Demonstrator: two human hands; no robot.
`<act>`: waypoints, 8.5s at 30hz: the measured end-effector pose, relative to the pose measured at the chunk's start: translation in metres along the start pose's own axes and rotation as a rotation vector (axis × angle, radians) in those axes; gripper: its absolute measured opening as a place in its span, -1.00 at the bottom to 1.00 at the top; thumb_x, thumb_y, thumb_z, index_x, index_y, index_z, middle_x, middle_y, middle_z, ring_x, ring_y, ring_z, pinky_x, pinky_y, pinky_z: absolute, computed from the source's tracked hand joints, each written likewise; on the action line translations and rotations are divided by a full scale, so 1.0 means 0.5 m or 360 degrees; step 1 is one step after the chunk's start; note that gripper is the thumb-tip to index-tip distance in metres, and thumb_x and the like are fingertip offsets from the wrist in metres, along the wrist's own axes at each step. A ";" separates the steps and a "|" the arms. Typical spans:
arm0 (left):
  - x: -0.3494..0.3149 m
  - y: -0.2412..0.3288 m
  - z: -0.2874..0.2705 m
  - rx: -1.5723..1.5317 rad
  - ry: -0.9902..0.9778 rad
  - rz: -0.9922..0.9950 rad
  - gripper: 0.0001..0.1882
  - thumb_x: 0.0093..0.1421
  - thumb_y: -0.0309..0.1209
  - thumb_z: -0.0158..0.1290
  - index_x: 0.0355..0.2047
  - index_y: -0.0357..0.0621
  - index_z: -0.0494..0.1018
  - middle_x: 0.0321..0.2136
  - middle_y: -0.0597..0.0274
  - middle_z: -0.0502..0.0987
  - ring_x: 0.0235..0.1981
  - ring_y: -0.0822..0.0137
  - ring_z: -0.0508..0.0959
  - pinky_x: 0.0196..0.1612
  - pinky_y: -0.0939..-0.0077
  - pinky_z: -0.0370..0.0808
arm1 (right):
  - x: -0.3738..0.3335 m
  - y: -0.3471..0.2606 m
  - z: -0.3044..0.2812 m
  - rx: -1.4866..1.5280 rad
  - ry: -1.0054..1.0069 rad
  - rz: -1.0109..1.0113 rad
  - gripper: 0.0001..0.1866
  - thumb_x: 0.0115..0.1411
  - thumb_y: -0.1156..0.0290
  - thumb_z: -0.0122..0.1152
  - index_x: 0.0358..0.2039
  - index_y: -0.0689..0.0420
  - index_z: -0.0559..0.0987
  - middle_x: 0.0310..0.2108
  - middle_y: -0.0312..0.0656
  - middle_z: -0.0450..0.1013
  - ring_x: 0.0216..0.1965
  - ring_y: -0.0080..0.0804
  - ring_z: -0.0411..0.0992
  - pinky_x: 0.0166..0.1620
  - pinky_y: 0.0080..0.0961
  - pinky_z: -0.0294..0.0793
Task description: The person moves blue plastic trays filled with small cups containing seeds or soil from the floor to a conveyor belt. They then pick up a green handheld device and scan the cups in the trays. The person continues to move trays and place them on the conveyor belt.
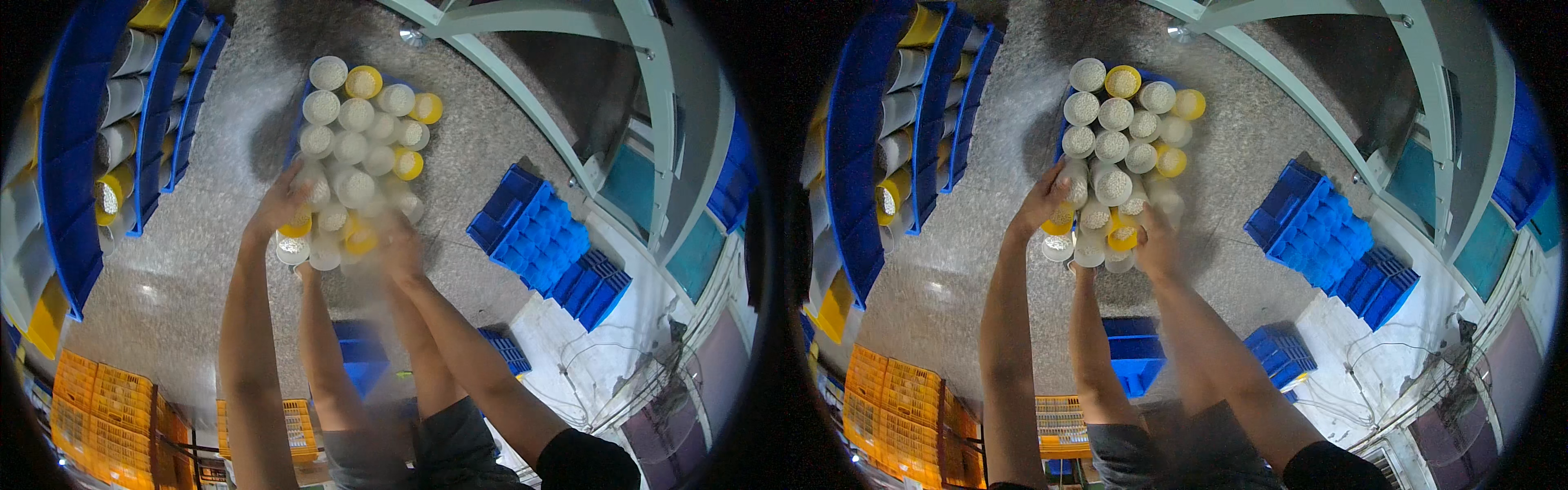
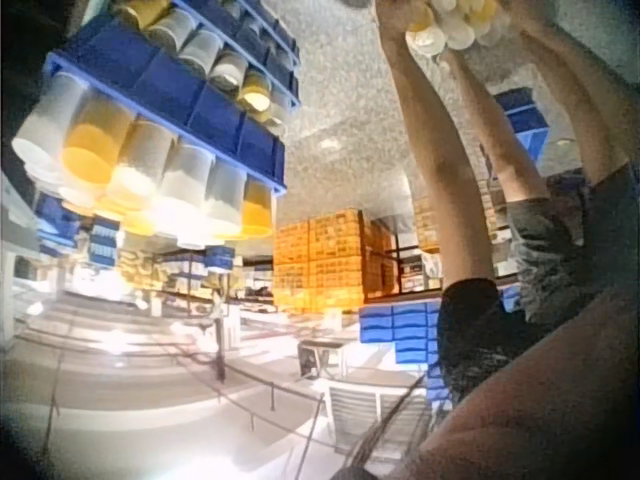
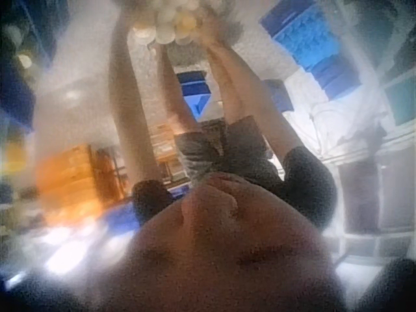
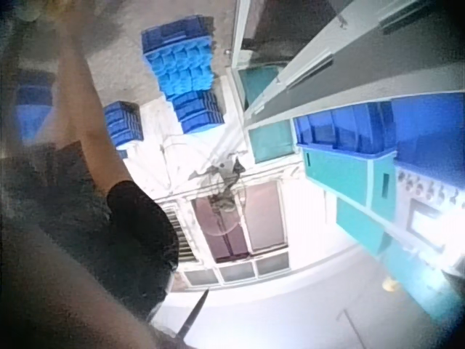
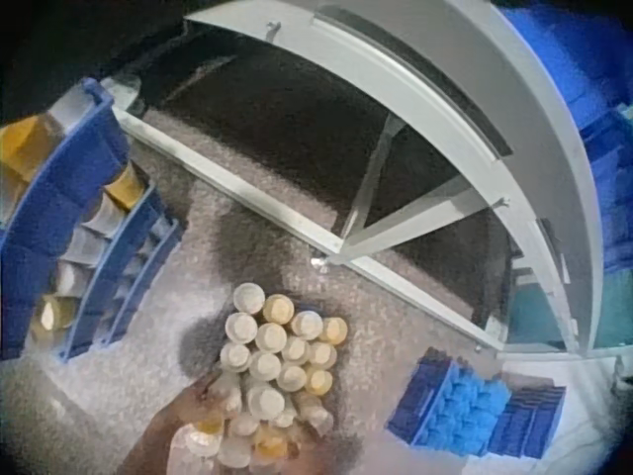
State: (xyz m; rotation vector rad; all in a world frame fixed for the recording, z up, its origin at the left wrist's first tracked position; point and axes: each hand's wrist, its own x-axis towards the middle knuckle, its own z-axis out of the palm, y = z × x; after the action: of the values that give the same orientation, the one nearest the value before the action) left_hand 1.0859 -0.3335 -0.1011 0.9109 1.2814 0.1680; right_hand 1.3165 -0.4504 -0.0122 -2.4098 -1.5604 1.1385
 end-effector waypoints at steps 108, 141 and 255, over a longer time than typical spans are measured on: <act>-0.129 0.525 0.174 0.1202 0.0777 0.0574 -0.55 0.10 -0.57 0.00 0.02 0.07 0.41 0.20 -0.12 0.22 0.02 -0.27 0.37 -0.09 0.11 0.55 | 0.166 -0.136 -0.387 0.0053 0.0052 -0.0293 -0.14 -0.29 0.45 0.51 0.11 0.09 0.34 0.05 0.09 0.27 0.18 0.14 0.15 0.23 -0.10 0.15; 0.111 0.244 -0.058 0.0134 0.1026 0.0351 -0.38 0.28 -0.07 -0.03 0.26 -0.09 0.24 0.22 -0.01 0.30 0.24 0.10 0.29 0.24 0.28 0.24 | 0.337 0.073 -0.260 0.1045 0.0277 0.0583 -0.27 0.29 -0.24 -0.20 0.32 -0.05 0.16 0.31 -0.15 0.15 0.33 -0.14 0.07 0.27 -0.10 0.14; -1.155 0.004 0.836 -0.2226 0.1766 -0.1179 -0.50 0.17 -0.39 0.06 0.11 -0.35 0.34 -0.32 0.11 0.58 -0.37 0.26 0.55 -0.32 0.36 0.49 | 0.265 -0.639 -1.067 -0.1121 0.0323 -0.1369 -0.47 0.06 0.15 0.37 -0.11 0.30 0.51 -0.26 0.12 0.52 -0.26 0.08 0.47 -0.16 -0.14 0.43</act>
State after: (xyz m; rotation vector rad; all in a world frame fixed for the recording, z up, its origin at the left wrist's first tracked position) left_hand 1.2635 -0.8705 0.3327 -1.0232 1.8858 0.9060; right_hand 1.4210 -0.0107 0.4354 -1.6026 -2.7868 0.1829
